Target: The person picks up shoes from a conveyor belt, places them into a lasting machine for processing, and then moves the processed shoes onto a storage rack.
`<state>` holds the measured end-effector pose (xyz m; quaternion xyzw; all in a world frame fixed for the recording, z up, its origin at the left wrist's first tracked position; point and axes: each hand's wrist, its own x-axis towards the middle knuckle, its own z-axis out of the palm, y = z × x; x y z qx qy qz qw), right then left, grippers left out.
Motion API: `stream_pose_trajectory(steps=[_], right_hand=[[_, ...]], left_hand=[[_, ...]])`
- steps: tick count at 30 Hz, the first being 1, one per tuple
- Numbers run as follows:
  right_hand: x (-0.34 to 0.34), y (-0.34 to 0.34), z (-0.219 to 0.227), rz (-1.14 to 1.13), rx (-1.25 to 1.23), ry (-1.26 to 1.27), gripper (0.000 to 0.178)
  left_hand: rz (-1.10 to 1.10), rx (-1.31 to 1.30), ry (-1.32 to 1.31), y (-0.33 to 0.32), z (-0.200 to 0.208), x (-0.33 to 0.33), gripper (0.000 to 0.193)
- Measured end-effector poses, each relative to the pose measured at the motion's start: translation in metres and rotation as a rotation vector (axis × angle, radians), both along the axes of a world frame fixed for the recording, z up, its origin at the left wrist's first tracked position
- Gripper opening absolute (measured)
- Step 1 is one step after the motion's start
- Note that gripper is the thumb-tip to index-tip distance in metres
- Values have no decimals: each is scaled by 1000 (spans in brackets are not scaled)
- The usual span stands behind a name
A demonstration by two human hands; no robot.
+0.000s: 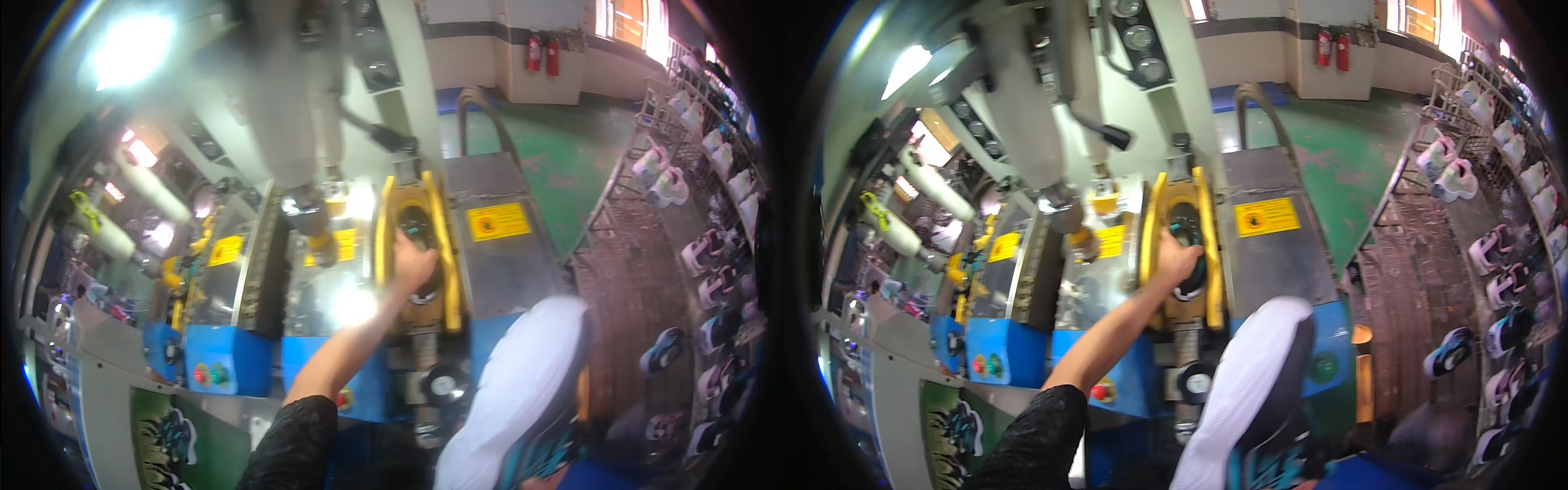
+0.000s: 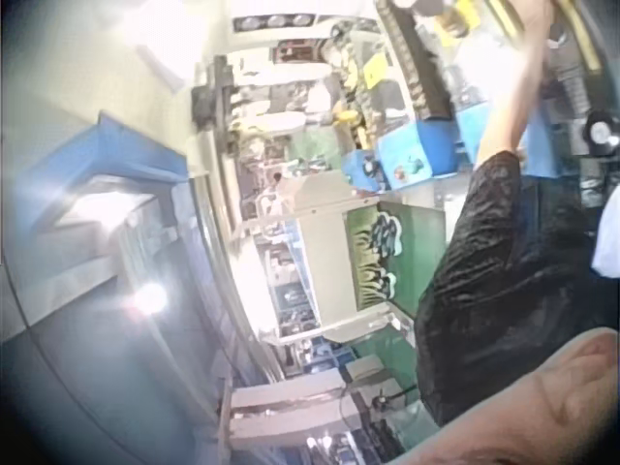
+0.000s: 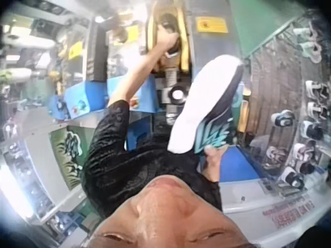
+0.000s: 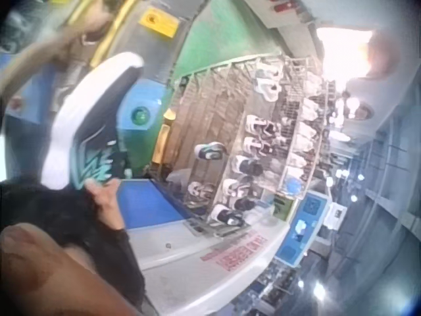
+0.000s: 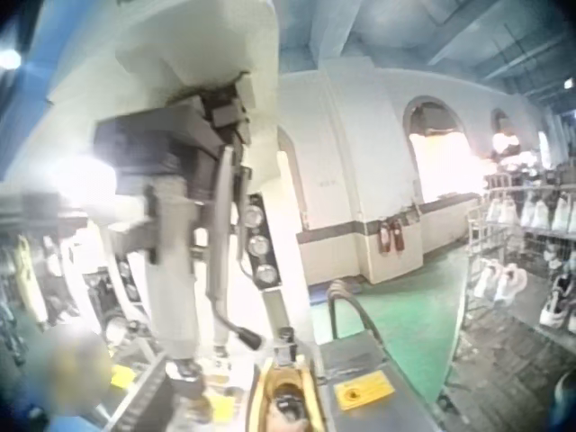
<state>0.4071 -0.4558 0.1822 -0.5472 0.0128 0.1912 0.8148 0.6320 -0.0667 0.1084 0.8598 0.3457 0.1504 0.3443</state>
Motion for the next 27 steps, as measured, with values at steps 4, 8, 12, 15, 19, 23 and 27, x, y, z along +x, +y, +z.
stream_pose_trajectory(steps=[4, 8, 12, 15, 19, 23, 27], right_hand=[[7, -1, 3, -145, -40, 47, 53], [14, -14, -7, -15, -75, -124, 69], [28, -2, -5, 100, -294, 123, 58], [74, 62, 12, 56, -85, 57, 61], [187, 183, 65, 550, -114, 403, 24], [323, 290, 12, 667, -451, 286, 33], [263, 342, -74, -6, -1098, -952, 59]], left_hand=[[-137, -319, 80, -3, -9, 25, 95], [-254, -497, -20, 28, 71, 30, 69], [-294, -747, 121, 13, 128, -65, 47], [-279, -955, -98, -20, 158, -215, 78], [-21, -1037, -502, -56, 156, -375, 95], [522, -1133, -1070, -105, 128, -452, 67], [1125, -948, -676, -150, 56, -537, 42]])
